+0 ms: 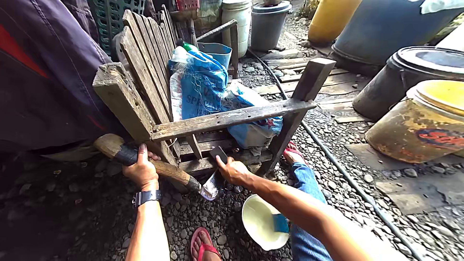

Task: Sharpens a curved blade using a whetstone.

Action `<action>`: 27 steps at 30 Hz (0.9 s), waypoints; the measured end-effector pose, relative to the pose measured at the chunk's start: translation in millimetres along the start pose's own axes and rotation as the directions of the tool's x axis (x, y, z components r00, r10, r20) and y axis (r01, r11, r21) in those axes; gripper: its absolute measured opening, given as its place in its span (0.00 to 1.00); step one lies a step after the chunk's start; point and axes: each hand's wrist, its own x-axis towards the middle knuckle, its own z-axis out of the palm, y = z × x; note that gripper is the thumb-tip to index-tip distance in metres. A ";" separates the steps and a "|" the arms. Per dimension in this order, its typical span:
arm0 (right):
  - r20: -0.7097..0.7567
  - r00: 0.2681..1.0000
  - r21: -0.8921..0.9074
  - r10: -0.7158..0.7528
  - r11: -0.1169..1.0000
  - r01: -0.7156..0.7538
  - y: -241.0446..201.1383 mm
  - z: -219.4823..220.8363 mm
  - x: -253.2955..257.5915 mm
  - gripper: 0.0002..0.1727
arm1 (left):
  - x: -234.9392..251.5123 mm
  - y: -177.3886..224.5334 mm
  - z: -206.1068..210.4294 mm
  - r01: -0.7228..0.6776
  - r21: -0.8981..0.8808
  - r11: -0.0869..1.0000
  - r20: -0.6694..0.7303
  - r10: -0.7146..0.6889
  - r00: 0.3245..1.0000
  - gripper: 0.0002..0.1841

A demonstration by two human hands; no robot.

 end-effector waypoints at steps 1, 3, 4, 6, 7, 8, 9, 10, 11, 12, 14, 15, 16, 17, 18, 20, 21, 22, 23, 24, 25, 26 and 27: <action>0.005 1.000 -0.019 -0.026 0.999 0.026 0.6 0.7 -2.9 0.34 | 0.0 0.4 0.5 -0.005 0.001 1.000 0.005 0.005 1.000 0.05; -0.056 0.998 0.041 0.003 0.999 -0.001 4.9 -10.2 10.8 0.34 | 0.4 0.8 1.6 -0.007 -0.001 1.000 0.003 0.007 1.000 0.05; -0.071 0.995 0.091 0.063 0.994 -0.056 6.7 -17.5 22.6 0.33 | -0.7 0.3 1.0 -0.004 0.001 1.000 -0.003 0.004 1.000 0.05; -0.073 0.984 0.147 0.161 0.978 -0.149 8.4 -26.5 43.2 0.32 | 0.0 2.1 2.2 -0.006 -0.002 1.000 -0.013 0.006 1.000 0.05; -0.071 0.983 0.148 0.169 0.976 -0.157 7.3 -26.8 45.0 0.33 | 1.0 3.1 2.9 -0.007 -0.003 1.000 -0.012 0.007 1.000 0.04; -0.066 0.987 0.130 0.149 0.982 -0.140 7.2 -21.8 39.2 0.33 | -0.1 2.2 2.4 -0.005 0.000 1.000 -0.010 0.005 1.000 0.04; -0.059 0.993 0.096 0.100 0.991 -0.094 7.1 -14.7 28.4 0.34 | -0.6 1.3 1.6 -0.011 0.008 1.000 -0.003 0.011 1.000 0.04; -0.039 0.998 0.052 0.042 0.998 -0.039 5.9 -9.2 16.3 0.34 | -0.2 0.9 1.4 -0.017 0.012 1.000 0.003 0.017 1.000 0.04; -0.016 1.000 0.008 -0.004 1.000 0.004 5.7 -5.7 6.6 0.34 | -0.3 1.1 1.1 -0.022 0.012 1.000 0.008 0.022 1.000 0.04; -0.007 0.999 -0.013 -0.031 0.999 0.031 7.4 -5.3 2.1 0.34 | -0.2 0.9 0.6 -0.023 0.009 1.000 0.008 0.023 1.000 0.04; -0.047 0.999 0.038 -0.024 0.999 0.026 15.3 -13.9 12.1 0.34 | 0.5 -0.1 -0.2 -0.019 0.002 1.000 0.002 0.019 1.000 0.04; -0.058 0.998 0.088 0.014 0.996 -0.009 19.6 -17.4 21.7 0.33 | -0.8 -0.7 -1.0 -0.014 0.009 1.000 -0.002 0.014 1.000 0.04; -0.049 0.997 0.123 0.059 0.991 -0.052 22.4 -19.1 30.4 0.33 | -1.1 -1.1 -1.0 -0.013 0.014 1.000 -0.006 0.013 1.000 0.05; -0.050 0.996 0.128 0.078 0.989 -0.071 23.2 -20.2 35.5 0.33 | 0.0 -0.4 0.6 -0.018 0.013 1.000 -0.008 0.018 1.000 0.05; -0.051 0.996 0.116 0.078 0.991 -0.071 22.9 -18.2 33.0 0.33 | -0.5 0.1 1.3 -0.019 0.015 1.000 -0.008 0.019 1.000 0.04; -0.057 0.998 0.037 0.008 0.999 -0.006 22.5 -8.1 18.0 0.34 | -0.6 0.3 1.6 -0.018 0.010 1.000 -0.009 0.018 1.000 0.04; -0.027 0.999 -0.014 -0.031 0.999 0.031 20.7 -6.7 9.7 0.34 | 0.1 0.4 1.3 -0.019 0.006 1.000 -0.008 0.019 1.000 0.04; -0.006 0.998 -0.041 -0.059 0.997 0.059 21.0 -7.4 5.4 0.34 | 0.5 0.7 1.3 -0.018 0.001 1.000 -0.005 0.018 1.000 0.04; -0.011 0.997 -0.032 -0.072 0.997 0.072 22.9 -10.7 7.0 0.34 | 1.1 1.1 1.5 -0.018 -0.001 1.000 -0.003 0.018 1.000 0.04; -0.028 0.998 -0.001 -0.059 0.998 0.059 24.7 -15.3 12.5 0.33 | 1.2 0.6 1.1 -0.013 0.000 1.000 -0.003 0.013 1.000 0.04; -0.031 0.999 0.039 -0.013 0.999 0.014 25.8 -19.8 19.0 0.33 | -0.2 -0.5 0.2 -0.008 0.005 1.000 -0.003 0.008 1.000 0.04; -0.025 0.999 0.070 0.041 0.997 -0.040 26.1 -22.9 25.9 0.33 | -1.2 -0.3 0.5 -0.010 0.010 1.000 -0.002 0.010 1.000 0.04; -0.027 0.997 0.076 0.067 0.995 -0.065 24.3 -24.3 30.4 0.33 | -0.4 1.7 1.7 -0.016 0.011 1.000 0.003 0.016 1.000 0.04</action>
